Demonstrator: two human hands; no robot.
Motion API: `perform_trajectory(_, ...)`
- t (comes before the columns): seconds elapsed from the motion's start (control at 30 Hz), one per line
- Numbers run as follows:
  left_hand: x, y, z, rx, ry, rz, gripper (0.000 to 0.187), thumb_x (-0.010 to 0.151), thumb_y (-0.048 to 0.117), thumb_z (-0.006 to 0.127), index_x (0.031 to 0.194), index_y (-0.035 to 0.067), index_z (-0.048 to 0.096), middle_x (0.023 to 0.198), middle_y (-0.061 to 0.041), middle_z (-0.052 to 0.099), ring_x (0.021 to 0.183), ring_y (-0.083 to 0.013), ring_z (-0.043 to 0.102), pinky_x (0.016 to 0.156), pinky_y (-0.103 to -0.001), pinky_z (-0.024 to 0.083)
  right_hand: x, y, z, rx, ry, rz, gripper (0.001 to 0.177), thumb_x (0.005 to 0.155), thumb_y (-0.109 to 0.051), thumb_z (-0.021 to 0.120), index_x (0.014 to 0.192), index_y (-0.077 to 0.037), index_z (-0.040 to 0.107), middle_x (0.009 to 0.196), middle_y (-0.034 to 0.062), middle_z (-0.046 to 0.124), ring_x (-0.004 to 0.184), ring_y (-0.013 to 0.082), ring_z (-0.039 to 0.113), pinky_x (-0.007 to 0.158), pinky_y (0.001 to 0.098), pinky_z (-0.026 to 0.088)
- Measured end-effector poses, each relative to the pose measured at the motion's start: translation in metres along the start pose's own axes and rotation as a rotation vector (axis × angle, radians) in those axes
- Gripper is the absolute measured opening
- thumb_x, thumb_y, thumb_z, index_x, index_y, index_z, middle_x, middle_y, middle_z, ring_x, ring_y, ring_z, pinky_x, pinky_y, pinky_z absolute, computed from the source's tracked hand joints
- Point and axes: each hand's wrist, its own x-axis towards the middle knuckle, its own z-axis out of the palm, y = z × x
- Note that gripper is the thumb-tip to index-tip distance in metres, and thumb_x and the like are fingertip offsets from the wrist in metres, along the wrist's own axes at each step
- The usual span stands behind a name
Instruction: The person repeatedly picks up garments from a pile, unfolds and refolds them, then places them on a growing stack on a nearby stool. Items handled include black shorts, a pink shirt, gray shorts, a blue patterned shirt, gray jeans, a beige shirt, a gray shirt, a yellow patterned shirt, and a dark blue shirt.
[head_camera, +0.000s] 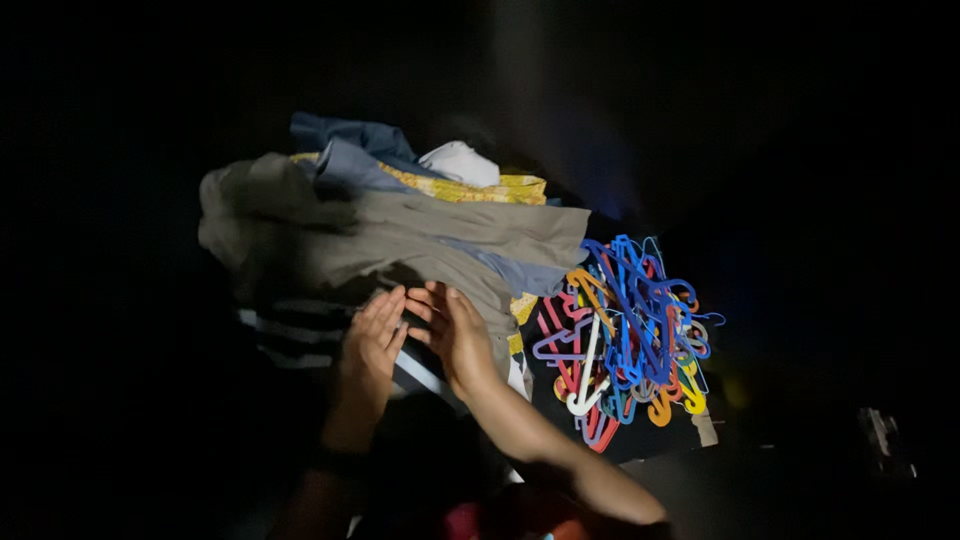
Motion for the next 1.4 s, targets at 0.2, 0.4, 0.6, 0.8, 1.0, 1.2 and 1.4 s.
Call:
perform_trajectory(0.2, 0.058, -0.007, -0.006, -0.076, 0.11, 0.048, 0.076, 0.102, 0.052, 0.034, 0.156, -0.002, 0.03, 0.165, -0.015, 0.036, 0.153, -0.0252, 0.033, 0.122, -0.041, 0.022, 0.074, 0.036, -0.003, -0.298, 0.121, -0.251, 0.047, 0.109, -0.035, 0.047, 0.142, -0.002, 0.054, 0.137, 0.0157, 0.063, 0.125, 0.022, 0.059, 0.104, 0.0367, 0.048)
perform_trajectory(0.4, 0.115, -0.017, -0.053, -0.274, 0.385, -0.006, 0.085, 0.097, 0.06, 0.039, 0.156, 0.0, 0.029, 0.163, -0.013, 0.038, 0.15, -0.0256, 0.036, 0.124, -0.042, 0.022, 0.125, 0.038, -0.004, -0.46, 0.211, -0.366, 0.049, 0.107, -0.029, 0.049, 0.149, -0.006, 0.043, 0.148, 0.0164, 0.053, 0.134, 0.0274, 0.052, 0.113, 0.0392, 0.04)
perform_trajectory(0.6, 0.137, -0.039, -0.1, -0.16, 0.537, -0.041, 0.084, 0.095, 0.064, 0.039, 0.156, 0.006, 0.037, 0.162, -0.005, 0.039, 0.15, -0.0193, 0.034, 0.122, -0.037, 0.014, 0.124, 0.029, -0.02, -1.567, 0.023, -0.399, 0.066, 0.084, -0.017, 0.07, 0.146, -0.008, 0.048, 0.138, 0.0203, 0.053, 0.13, 0.0382, 0.049, 0.11, 0.0519, 0.034)
perform_trajectory(0.8, 0.125, -0.064, -0.136, -0.101, 0.509, 0.051, 0.074, 0.097, 0.061, 0.049, 0.153, 0.013, 0.045, 0.152, -0.007, 0.045, 0.132, -0.0242, 0.045, 0.119, -0.04, 0.022, 0.112, 0.04, -0.032, -1.535, 0.037, -0.303, 0.021, 0.107, -0.022, 0.055, 0.121, -0.017, 0.07, 0.117, 0.0085, 0.075, 0.112, 0.0304, 0.068, 0.108, 0.0381, 0.047)
perform_trajectory(1.0, 0.115, -0.066, -0.149, -0.149, 0.566, 0.092, 0.076, 0.097, 0.066, 0.047, 0.16, 0.027, 0.03, 0.156, 0.009, 0.031, 0.131, -0.0064, 0.036, 0.114, -0.036, 0.021, 0.098, 0.046, -0.034, -1.726, 0.167, -1.147, 0.047, 0.06, -0.029, 0.073, 0.104, -0.017, 0.062, 0.106, 0.0175, 0.073, 0.101, 0.0411, 0.067, 0.091, 0.0542, 0.039)
perform_trajectory(1.2, 0.101, -0.055, -0.131, -0.222, 0.673, -0.059, 0.061, 0.094, 0.057, 0.057, 0.142, 0.021, 0.049, 0.132, 0.003, 0.059, 0.115, -0.0125, 0.059, 0.099, -0.03, 0.045, 0.086, 0.049, -0.054, -1.368, 0.026, -0.352, 0.027, 0.09, -0.011, 0.066, 0.116, -0.009, 0.07, 0.093, 0.015, 0.071, 0.081, 0.0322, 0.07, 0.081, 0.0434, 0.056)
perform_trajectory(1.4, 0.11, -0.036, -0.146, -0.192, 0.656, -0.038, 0.056, 0.092, 0.05, 0.06, 0.135, 0.015, 0.054, 0.124, -0.002, 0.063, 0.108, -0.0167, 0.061, 0.092, -0.032, 0.046, -0.005, 0.074, -0.054, -0.783, -0.525, -0.083, 0.014, 0.108, -0.009, 0.058, 0.116, -0.004, 0.067, 0.09, 0.0082, 0.068, 0.081, 0.0172, 0.063, 0.074, 0.0327, 0.054)
